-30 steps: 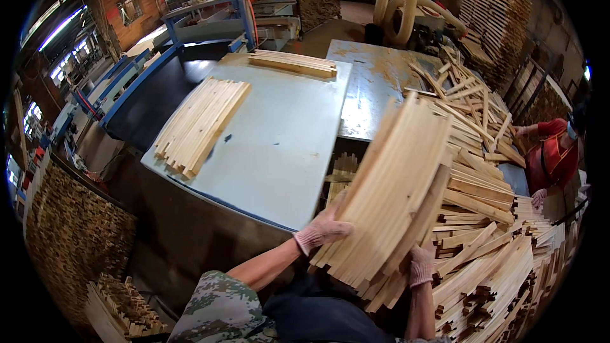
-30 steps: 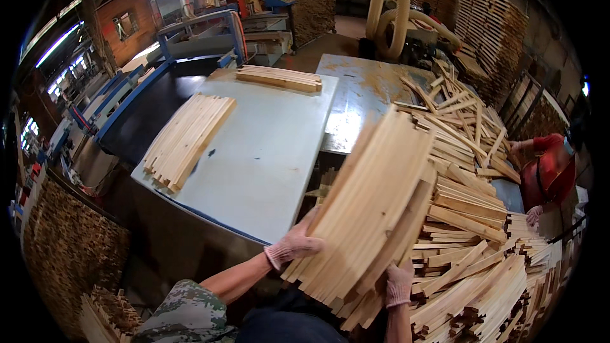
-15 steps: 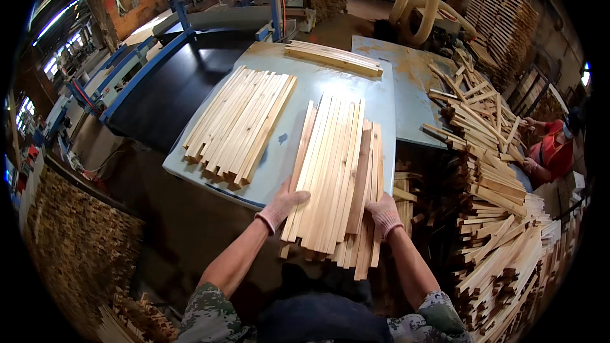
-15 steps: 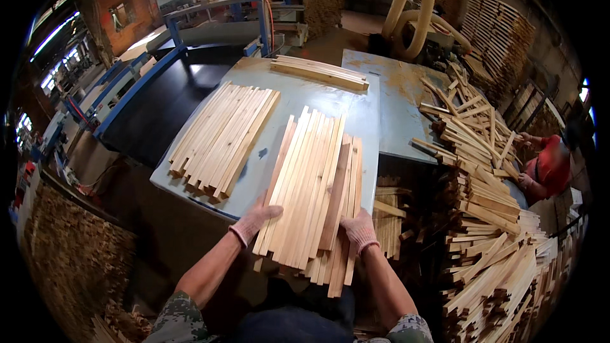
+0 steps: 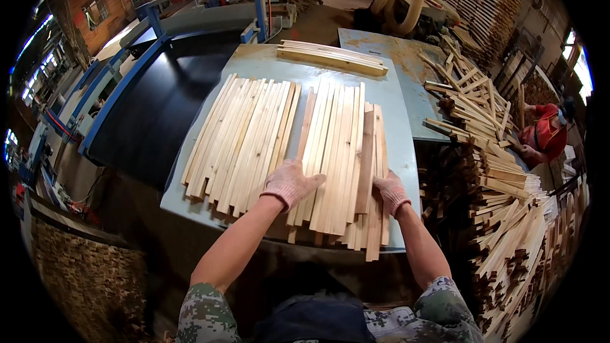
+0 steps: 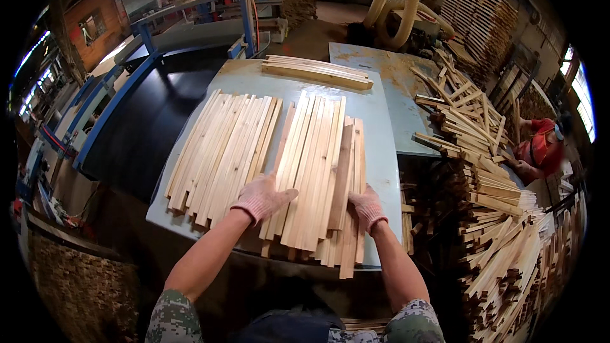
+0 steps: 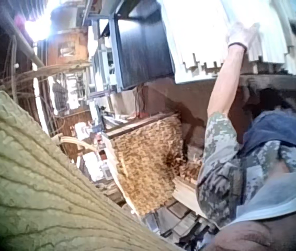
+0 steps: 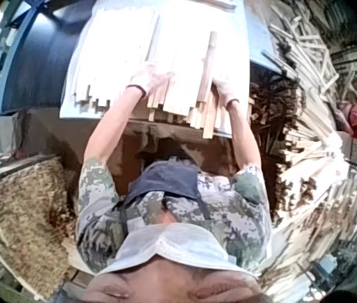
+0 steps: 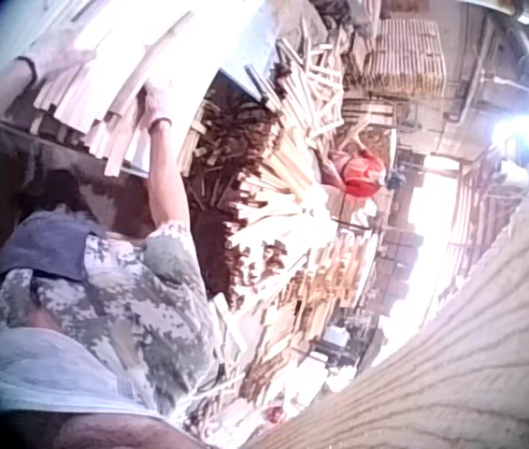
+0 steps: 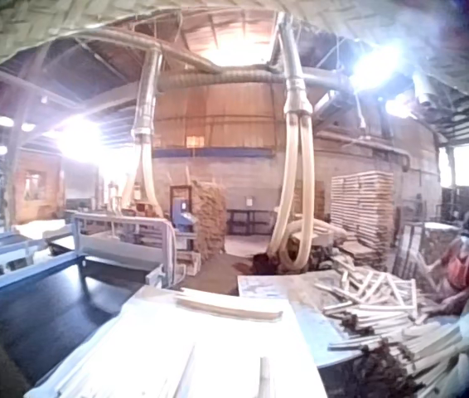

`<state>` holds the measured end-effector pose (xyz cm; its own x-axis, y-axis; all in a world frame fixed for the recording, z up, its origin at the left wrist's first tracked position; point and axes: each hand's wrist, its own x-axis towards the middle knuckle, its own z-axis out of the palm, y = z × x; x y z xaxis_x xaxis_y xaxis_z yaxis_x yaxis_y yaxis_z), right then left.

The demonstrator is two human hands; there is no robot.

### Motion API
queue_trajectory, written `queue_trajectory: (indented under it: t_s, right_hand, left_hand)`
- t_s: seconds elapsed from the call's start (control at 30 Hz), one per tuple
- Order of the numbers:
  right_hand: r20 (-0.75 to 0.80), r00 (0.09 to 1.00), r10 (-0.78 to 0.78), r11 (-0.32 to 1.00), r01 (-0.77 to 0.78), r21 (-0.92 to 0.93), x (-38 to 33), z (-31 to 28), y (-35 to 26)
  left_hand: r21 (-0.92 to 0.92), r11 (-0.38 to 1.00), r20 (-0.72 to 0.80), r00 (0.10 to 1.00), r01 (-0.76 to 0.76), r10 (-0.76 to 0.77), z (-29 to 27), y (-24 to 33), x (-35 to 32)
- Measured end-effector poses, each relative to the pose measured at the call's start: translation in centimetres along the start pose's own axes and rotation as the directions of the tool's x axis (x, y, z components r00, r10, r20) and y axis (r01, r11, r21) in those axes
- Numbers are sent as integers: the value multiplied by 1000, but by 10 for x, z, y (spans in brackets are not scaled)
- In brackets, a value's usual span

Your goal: The person picks up groups of wood slats from a large pile and places them onto a table and a conveyor belt, aligning the pieces into organized rows and stacks.

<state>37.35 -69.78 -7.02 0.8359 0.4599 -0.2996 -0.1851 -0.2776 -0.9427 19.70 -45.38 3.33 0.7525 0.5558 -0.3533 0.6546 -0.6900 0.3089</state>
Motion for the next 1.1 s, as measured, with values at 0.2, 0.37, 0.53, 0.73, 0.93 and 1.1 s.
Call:
queue_trajectory:
  t_s: [0.2, 0.37, 0.53, 0.73, 0.93, 1.1]
  right_hand:
    - [27, 1000, -5, 986, 0, 168, 8, 23, -17]
    - [8, 998, 64, 995, -64, 76, 36, 48, -22]
    - [16, 998, 62, 997, -63, 49, 36, 111, -63]
    - [-17, 997, 69, 998, -69, 10, 43, 224, -92]
    - [72, 997, -21, 993, 12, 115, 76, 348, -77]
    - [136, 991, -5, 985, -19, 174, 69, 492, -115]
  left_hand:
    - [6, 992, -639, 762, -125, 100, -36, -181, 59]
    - [-242, 964, -471, 855, 111, -216, -63, -302, 111]
    - [-256, 960, -465, 855, 118, -229, -74, -340, 131]
    - [-300, 931, -385, 867, 206, -315, -144, -408, 139]
    - [-280, 915, -414, 824, 290, -388, -181, -545, 161]
    - [-242, 906, -457, 782, 349, -423, -234, -664, 171]
